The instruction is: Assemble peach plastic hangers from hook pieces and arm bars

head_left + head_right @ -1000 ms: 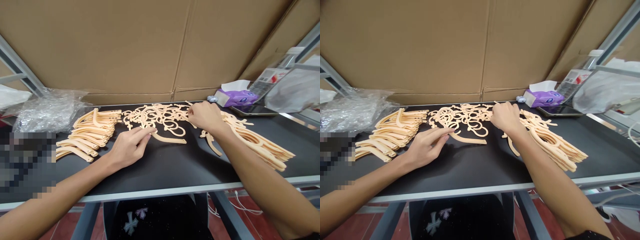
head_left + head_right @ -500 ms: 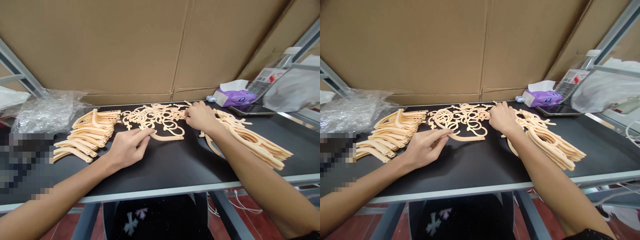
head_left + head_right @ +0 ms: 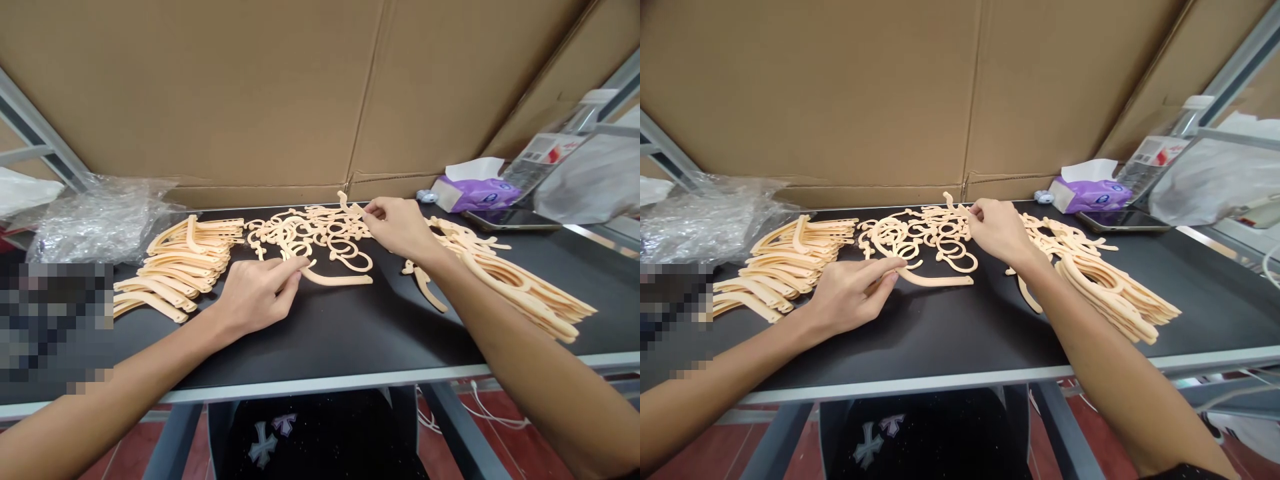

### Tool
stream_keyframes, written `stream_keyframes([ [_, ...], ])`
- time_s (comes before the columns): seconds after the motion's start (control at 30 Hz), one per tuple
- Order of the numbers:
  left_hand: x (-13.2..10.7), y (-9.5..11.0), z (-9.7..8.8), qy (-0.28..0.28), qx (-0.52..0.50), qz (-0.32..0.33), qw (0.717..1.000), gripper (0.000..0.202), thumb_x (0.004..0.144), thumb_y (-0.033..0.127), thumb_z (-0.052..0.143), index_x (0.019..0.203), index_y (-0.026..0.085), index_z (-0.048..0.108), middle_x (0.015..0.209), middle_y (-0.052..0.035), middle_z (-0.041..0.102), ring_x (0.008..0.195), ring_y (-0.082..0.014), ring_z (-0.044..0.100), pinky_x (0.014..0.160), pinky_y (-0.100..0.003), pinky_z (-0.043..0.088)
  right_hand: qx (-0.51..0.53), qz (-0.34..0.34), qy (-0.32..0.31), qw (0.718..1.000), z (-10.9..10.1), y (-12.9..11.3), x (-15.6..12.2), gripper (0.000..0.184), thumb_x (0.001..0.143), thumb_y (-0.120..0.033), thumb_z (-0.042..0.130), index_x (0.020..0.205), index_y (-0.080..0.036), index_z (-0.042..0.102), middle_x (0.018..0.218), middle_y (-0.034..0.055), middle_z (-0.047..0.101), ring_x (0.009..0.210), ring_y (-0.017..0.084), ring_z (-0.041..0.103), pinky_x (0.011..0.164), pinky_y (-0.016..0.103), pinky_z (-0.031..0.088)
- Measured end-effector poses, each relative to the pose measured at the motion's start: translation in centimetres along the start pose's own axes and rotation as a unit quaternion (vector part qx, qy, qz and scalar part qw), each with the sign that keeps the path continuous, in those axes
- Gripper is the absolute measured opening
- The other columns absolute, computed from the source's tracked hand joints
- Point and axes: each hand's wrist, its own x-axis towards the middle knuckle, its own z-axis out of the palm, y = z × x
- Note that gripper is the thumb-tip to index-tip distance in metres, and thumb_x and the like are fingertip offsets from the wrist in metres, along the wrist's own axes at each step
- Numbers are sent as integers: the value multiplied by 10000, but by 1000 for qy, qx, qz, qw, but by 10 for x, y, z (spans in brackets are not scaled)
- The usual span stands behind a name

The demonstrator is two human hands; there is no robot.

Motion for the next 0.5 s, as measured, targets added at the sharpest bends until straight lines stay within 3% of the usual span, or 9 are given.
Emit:
stream_keyframes([
  [0.17,0,0,0,-14,32,10,999,207,966,273,533,1079,224,699,667,18,719,531,-138,631,486,-245,327,63,1,7,998,-3,-9,-3,138,750,-223,584,714,-174,708,709,54,730,719,214,673,716,320,474],
  [0.4,1,1,-2,-39,54,1,998,227,980,317,513,1087,229,693,664,12,712,530,-154,629,481,-269,290,209,35,-53,976,-2,-7,-1,114,729,-158,596,760,-161,705,660,39,718,696,201,694,727,320,508],
  [0.5,2,2,-3,-58,65,-1,996,234,978,355,516,1069,232,692,690,-3,711,580,-177,644,504,-279,313,263,42,-75,961,0,-5,0,110,760,-134,604,830,-143,689,753,69,749,714,197,718,763,323,525],
])
